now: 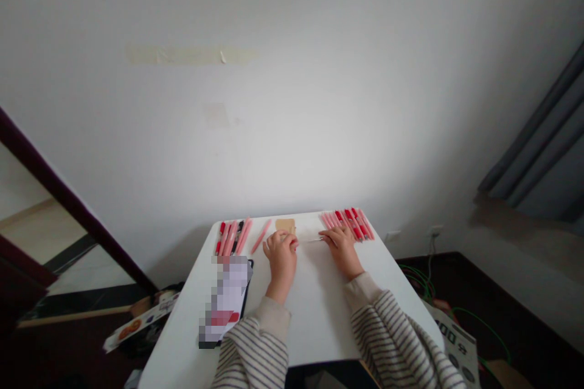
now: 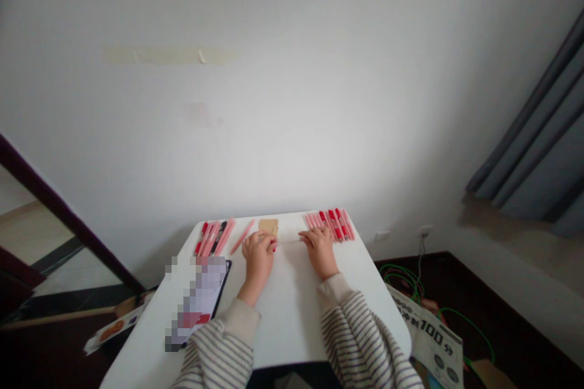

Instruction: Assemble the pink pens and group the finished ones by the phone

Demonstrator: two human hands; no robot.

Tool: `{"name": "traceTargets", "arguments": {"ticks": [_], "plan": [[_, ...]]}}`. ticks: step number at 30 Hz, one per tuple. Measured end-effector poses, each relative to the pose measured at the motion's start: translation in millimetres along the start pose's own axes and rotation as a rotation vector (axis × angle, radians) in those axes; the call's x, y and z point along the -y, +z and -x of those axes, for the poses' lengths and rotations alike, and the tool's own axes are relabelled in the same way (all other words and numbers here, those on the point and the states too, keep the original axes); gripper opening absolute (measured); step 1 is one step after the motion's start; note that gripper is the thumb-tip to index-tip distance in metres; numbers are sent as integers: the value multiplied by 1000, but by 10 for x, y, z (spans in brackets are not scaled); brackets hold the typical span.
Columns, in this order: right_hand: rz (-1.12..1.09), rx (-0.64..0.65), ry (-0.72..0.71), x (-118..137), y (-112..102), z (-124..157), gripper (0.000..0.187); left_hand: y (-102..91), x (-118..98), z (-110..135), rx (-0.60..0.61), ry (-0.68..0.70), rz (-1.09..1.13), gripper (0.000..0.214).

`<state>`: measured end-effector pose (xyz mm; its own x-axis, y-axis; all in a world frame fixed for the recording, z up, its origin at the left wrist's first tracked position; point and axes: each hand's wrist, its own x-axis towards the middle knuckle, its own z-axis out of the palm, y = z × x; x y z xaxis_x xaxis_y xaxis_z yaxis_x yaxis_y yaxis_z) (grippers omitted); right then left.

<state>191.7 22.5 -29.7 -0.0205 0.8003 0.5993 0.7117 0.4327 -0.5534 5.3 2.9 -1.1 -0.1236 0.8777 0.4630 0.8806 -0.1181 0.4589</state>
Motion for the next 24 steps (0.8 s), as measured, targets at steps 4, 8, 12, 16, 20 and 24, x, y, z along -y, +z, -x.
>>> {"name": "traceTargets", "arguments": {"ticks": [4,8,12,16,20,24], "plan": [[-57,4,67,20,-4,13,27,-6,-14,5,7,-25,40,13],[-39,27,93,64,-18,29,23,-27,-25,0,14,-52,47,15],[-6,60,86,93,-39,20,13,-31,-20,-12,11,-46,45,14],[43,83,82,105,-57,9,19,-28,-8,-10,-1,-18,48,12],[37,88,77,119,-72,16,21,-24,10,3,-33,-16,36,11],[7,75,60,109,-71,20,24,-8,31,7,-59,-23,35,12]]}}
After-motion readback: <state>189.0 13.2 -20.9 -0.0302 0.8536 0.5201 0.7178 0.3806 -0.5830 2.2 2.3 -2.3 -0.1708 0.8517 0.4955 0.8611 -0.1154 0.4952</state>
